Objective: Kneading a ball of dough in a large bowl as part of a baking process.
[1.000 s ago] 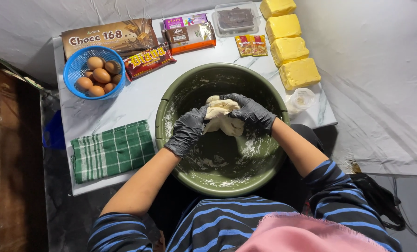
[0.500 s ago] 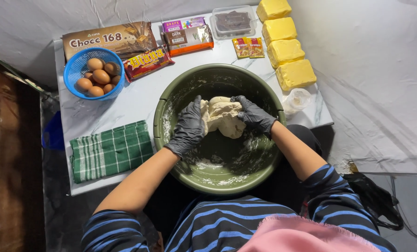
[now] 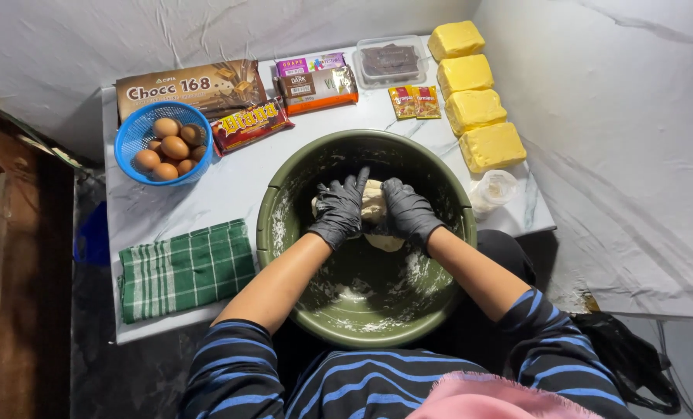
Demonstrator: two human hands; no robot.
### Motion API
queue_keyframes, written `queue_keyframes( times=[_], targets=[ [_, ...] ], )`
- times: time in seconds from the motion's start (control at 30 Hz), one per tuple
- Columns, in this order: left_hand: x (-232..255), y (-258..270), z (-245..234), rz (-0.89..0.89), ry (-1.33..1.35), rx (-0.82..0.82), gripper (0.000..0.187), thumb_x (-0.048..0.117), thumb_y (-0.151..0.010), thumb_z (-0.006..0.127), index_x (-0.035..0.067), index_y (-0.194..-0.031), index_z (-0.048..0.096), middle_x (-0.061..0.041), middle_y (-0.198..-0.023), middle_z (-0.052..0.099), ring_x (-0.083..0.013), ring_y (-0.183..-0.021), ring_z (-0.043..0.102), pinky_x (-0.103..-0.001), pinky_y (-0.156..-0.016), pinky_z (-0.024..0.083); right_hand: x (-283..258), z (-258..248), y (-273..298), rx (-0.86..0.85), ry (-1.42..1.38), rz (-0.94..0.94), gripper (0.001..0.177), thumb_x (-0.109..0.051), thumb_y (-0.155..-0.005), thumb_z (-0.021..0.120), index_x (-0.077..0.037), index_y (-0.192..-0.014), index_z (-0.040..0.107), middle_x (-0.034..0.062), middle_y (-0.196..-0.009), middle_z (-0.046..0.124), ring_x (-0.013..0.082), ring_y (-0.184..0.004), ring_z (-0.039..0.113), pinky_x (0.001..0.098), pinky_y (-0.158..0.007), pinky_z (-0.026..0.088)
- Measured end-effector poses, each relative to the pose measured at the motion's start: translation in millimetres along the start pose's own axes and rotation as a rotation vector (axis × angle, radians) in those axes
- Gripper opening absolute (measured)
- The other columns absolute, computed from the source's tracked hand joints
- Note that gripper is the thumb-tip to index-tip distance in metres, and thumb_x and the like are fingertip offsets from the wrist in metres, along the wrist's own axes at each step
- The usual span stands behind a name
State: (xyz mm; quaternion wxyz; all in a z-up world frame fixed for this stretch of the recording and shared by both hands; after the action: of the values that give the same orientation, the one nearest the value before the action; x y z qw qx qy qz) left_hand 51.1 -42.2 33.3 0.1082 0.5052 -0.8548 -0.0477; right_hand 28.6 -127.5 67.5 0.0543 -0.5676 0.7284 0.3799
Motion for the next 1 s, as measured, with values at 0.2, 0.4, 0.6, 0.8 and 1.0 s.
queue_keyframes(
  times=[0.2, 0.4, 0.6, 0.8, 1.0],
  targets=[
    [-39.6, -31.9, 54.3, -0.137, 0.286, 0.007, 0.042, 0.045, -0.061, 0.06, 0.017, -0.092, 0.055, 0.0, -0.078, 0.063, -0.0237, -0.079, 0.063, -0.041, -0.063, 0.051, -10.4, 28.6, -14.9, 0.13, 0.648, -0.234, 0.102, -0.037, -0.058, 0.077, -0.018, -0.136, 0.014, 0.0183, -0.114, 0.039, 0.0361, -0.092, 0.05, 0.0503, -0.066, 0.051],
    [-31.2, -13.1, 26.3, -0.168, 0.441, -0.036, 0.032, 0.026, -0.061, 0.055, 0.01, -0.086, 0.063, -0.01, -0.075, 0.065, -0.0307, -0.081, 0.063, -0.04, -0.066, 0.051, -3.7, 21.1, -32.3, 0.15, 0.507, -0.129, 0.083, -0.029, -0.059, 0.071, -0.007, -0.128, 0.031, 0.0179, -0.105, 0.045, 0.0368, -0.094, 0.052, 0.0502, -0.067, 0.05],
    [-36.0, -5.1, 27.0, -0.229, 0.562, -0.027, 0.034, 0.033, -0.063, 0.053, 0.015, -0.089, 0.064, -0.009, -0.079, 0.065, -0.0301, -0.085, 0.062, -0.04, -0.07, 0.05, 13.1, 25.5, -58.2, 0.202, 0.407, -0.099, 0.064, -0.022, -0.063, 0.061, -0.009, -0.121, 0.038, 0.0152, -0.104, 0.048, 0.0355, -0.097, 0.052, 0.0499, -0.071, 0.049],
    [-44.0, -11.1, 48.4, -0.249, 0.808, -0.045, 0.024, 0.035, -0.058, 0.06, 0.023, -0.078, 0.066, 0.0, -0.068, 0.064, -0.0206, -0.074, 0.063, -0.027, -0.064, 0.048, -10.3, -3.8, -15.1, 0.191, 0.293, -0.108, 0.034, -0.02, -0.07, 0.053, -0.012, -0.103, 0.052, 0.0105, -0.101, 0.057, 0.0292, -0.103, 0.053, 0.0437, -0.083, 0.046],
    [-56.7, -15.2, 96.8, -0.272, 1.15, -0.039, 0.024, 0.025, -0.06, 0.064, 0.01, -0.079, 0.068, -0.008, -0.065, 0.063, -0.02, -0.068, 0.061, -0.026, -0.062, 0.046, -0.2, 5.1, -29.4, 0.139, 0.286, -0.12, 0.031, -0.018, -0.07, 0.052, -0.009, -0.099, 0.057, 0.0119, -0.098, 0.062, 0.0294, -0.1, 0.055, 0.0429, -0.081, 0.047]
  ],
)
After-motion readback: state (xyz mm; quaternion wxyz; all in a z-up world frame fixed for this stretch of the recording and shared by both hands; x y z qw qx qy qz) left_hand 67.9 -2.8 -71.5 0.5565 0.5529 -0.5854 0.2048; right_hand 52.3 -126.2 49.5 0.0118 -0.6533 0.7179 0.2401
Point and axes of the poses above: each hand's wrist, its own y-axis away from the middle knuckle, its own z-axis out of the palm, x = y × z, the point moved 9 cm from there along -y, towards the middle knuckle
